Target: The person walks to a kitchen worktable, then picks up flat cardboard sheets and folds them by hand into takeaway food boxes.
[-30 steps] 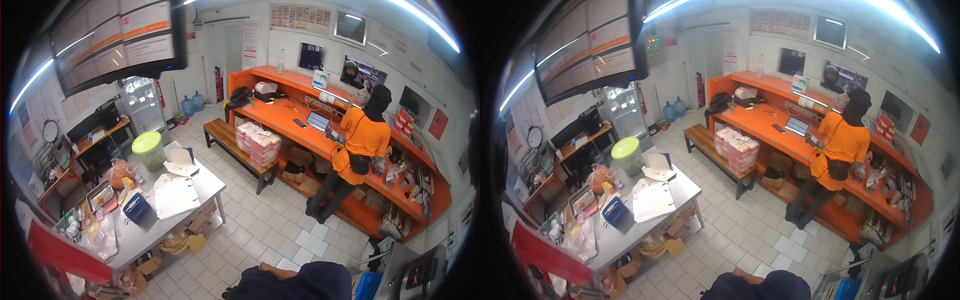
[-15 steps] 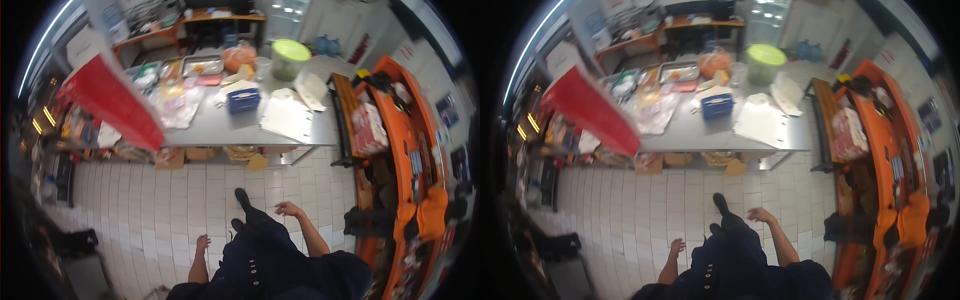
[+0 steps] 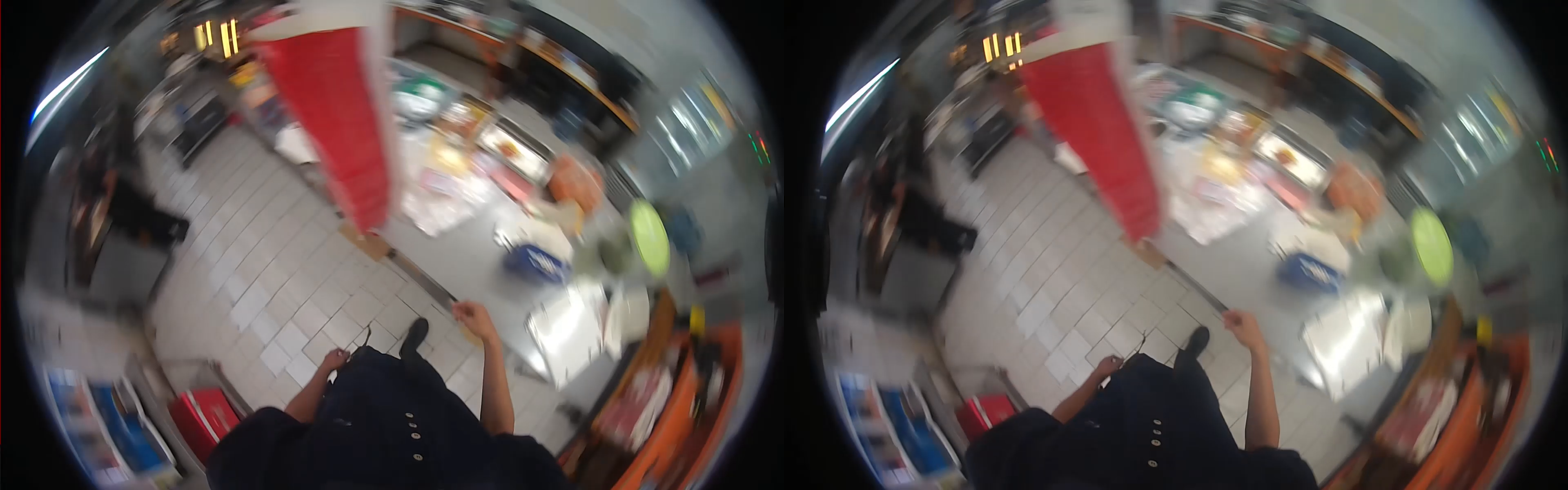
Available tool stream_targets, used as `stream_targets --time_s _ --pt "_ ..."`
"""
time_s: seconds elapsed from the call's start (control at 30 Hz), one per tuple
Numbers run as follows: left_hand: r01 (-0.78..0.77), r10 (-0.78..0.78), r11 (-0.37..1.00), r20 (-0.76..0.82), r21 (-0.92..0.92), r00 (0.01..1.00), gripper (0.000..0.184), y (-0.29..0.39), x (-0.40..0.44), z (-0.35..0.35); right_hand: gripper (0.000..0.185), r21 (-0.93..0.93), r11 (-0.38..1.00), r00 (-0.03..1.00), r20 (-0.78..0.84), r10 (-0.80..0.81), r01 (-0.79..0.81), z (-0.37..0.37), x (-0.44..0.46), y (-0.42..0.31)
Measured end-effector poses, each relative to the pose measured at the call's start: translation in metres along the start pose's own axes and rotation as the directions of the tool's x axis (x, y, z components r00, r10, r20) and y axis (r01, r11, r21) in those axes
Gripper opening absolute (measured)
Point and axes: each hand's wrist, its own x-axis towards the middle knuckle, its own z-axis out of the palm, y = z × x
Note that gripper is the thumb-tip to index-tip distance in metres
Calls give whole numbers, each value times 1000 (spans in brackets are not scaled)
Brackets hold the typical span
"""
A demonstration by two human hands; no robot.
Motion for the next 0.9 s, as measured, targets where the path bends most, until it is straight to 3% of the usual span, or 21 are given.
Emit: stream_targets --time_s 0.03,0.07,0.1,0.17,0.2,0.27,0.33,0.4,0.43,0.5,0.53,0.57,0.6,0.63,0.67,0.7,0.73,0.83,0.9 --pt "18 -18 1000 -26 -11 999 56 9 8 -17 9 110 993 996 85 26 -35 14 17 -9" --pt "-66 41 977 -123 -202 992 50 25 3 -36 7 210 973 985 166 57 -91 27 35 -24" --pt "-68 4 889 -141 -453 990 44 30 13 -46 7 192 978 969 247 26 -75 40 56 -39" --pt "-59 -70 849 -223 -525 972 42 66 -3 -87 10 52 999 896 443 -26 3 71 81 -71" --pt "-52 -103 832 -246 -553 964 42 71 -6 -97 10 41 999 874 486 -34 16 89 95 -83" --pt "-174 14 882 -343 -439 939 41 74 -4 -107 15 -81 982 769 634 -81 170 131 121 -107" --pt "-138 -33 883 -352 -449 935 46 70 -2 -105 21 -30 988 717 692 -88 150 176 145 -126" --pt "0 -190 914 -428 -406 883 43 66 -17 -110 26 106 971 667 711 -224 213 231 175 -125" --pt "-57 -185 900 -497 -433 848 38 51 -21 -104 30 100 953 674 686 -275 286 258 189 -138" --pt "101 -390 825 -431 -556 814 35 9 -15 -80 35 89 927 664 672 -326 365 297 226 -159" --pt "46 -414 811 -516 -583 750 33 2 -22 -74 42 8 902 685 648 -333 431 324 251 -170" --pt "9 -506 660 -435 -751 745 33 -25 -14 -60 49 -79 879 718 614 -329 470 351 270 -176" --pt "108 -566 567 -291 -817 772 33 -26 -26 -71 53 -119 841 750 529 -397 528 375 294 -176" --pt "155 -552 643 -313 -750 773 35 -50 -18 -63 58 -167 792 763 439 -474 588 400 329 -180" --pt "80 -493 621 -309 -780 813 36 -62 -14 -62 57 -262 746 780 354 -516 612 422 364 -187" --pt "152 -484 605 -209 -781 850 36 -64 -16 -80 57 -358 700 787 279 -551 617 440 393 -188" --pt "158 -490 601 -205 -783 847 36 -69 -10 -92 62 -407 709 818 280 -503 575 455 429 -186" --pt "244 -502 398 12 -884 865 42 -120 32 -137 78 -570 730 925 198 -324 378 474 532 -203" --pt "234 -477 497 -38 -836 878 43 -176 89 -186 89 -834 535 913 -100 -395 139 485 560 -231"
